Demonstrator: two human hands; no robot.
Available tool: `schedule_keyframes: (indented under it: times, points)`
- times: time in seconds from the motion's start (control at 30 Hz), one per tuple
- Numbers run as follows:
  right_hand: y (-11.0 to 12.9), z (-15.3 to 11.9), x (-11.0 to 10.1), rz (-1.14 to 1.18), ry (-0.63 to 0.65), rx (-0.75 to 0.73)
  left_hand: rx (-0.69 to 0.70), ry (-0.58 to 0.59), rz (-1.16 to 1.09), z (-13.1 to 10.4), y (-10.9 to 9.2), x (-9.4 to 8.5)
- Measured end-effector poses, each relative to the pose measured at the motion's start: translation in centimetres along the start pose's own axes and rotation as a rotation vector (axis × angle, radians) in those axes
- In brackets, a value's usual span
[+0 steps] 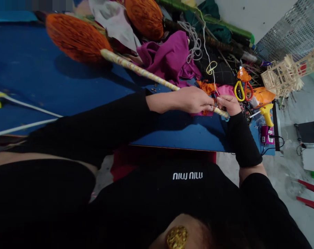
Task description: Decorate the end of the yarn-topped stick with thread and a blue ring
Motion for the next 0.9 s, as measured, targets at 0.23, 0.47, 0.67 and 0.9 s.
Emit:
schedule_keyframes:
  times: [0.23, 0.47, 0.67, 0.9]
  points:
    - [2.4, -1.6, 0.9, -0.126, -0.081, -0.246, 0.021, 0.019, -0.041, -0.1, 0.1, -0.1]
    - [4.6, -3.4, 0.8, -0.717, -0.230, -0.538, 0.058, -0.047, 0.021, -0.3, 0.3, -0.8]
    - [5.7, -6.9, 2.8, -1.315, -0.476, -0.556, -0.042, -0.168, 0.073, -0.8, 0.1, -2.0]
    - [2.9, -8.8, 4.8, -1.243, -0.736, -0.571, -0.110, -0.209, 0.096, -0.8, -0.1, -2.6]
Point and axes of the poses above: each hand's wrist, its own z-axis towards the middle knuckle, its own x-axis out of the palm, y = z × x, the point moved 4 cm from there along z, towards the middle knuckle, and after that the axes turned 3 degrees about -y, right-handed, at the moved point
